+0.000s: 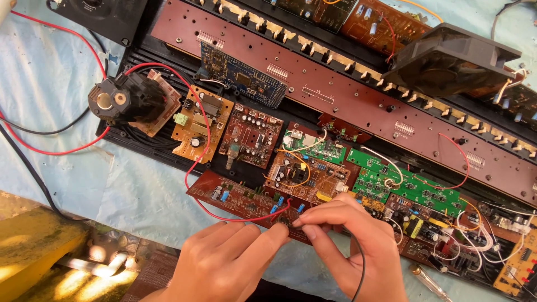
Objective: The person strips the insulation from the ends of a black wire using a small screwdriver. They then connect the exposed wire ends to terminals on a circuit board within a disassembled electronic device.
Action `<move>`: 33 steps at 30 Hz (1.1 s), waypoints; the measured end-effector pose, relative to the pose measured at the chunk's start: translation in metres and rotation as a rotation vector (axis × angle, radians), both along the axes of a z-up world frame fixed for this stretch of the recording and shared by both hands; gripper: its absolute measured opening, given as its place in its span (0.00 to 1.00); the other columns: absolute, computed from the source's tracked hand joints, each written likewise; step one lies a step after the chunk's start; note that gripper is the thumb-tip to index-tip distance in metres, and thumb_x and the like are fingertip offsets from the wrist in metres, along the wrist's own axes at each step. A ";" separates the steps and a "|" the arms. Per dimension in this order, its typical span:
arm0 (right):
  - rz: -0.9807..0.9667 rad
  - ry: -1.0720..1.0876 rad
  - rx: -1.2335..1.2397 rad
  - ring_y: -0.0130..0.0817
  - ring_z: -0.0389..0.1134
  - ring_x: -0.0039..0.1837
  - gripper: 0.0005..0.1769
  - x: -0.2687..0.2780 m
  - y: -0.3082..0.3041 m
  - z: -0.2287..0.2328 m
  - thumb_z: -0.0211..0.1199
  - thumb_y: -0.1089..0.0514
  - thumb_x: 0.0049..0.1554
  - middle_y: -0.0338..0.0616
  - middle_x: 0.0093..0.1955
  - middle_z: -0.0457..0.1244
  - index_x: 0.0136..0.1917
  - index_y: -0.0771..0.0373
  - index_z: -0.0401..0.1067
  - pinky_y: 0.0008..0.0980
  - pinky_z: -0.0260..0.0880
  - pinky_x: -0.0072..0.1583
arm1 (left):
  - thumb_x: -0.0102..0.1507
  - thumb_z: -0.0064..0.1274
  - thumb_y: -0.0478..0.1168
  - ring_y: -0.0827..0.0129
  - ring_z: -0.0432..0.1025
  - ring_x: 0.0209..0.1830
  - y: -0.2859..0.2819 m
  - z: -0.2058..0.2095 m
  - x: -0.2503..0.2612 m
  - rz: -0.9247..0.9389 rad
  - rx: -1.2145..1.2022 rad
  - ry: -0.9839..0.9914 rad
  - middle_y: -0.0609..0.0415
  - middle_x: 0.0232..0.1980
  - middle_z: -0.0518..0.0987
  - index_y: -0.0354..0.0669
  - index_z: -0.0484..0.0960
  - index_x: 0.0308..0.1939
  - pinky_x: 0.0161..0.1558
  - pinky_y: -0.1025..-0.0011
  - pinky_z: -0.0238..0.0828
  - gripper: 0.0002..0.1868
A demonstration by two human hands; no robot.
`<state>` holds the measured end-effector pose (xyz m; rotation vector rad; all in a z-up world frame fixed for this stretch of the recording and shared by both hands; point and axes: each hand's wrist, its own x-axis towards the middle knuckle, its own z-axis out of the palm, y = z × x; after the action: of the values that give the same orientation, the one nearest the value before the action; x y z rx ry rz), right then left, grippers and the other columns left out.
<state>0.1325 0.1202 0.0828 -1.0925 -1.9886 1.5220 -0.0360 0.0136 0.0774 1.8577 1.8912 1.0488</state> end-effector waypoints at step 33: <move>-0.029 -0.059 0.034 0.24 0.64 0.37 0.09 0.007 0.001 0.006 0.68 0.69 0.47 0.35 0.38 0.73 0.41 0.60 0.75 0.20 0.68 0.41 | 0.54 0.63 0.44 0.56 0.64 0.65 0.045 0.033 -0.022 -0.235 -0.057 0.221 0.51 0.64 0.73 0.46 0.76 0.35 0.67 0.45 0.53 0.12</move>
<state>0.1393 0.1209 0.0889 -1.1597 -2.0207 1.4519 -0.0576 0.0583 0.1109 2.1740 1.7377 0.7331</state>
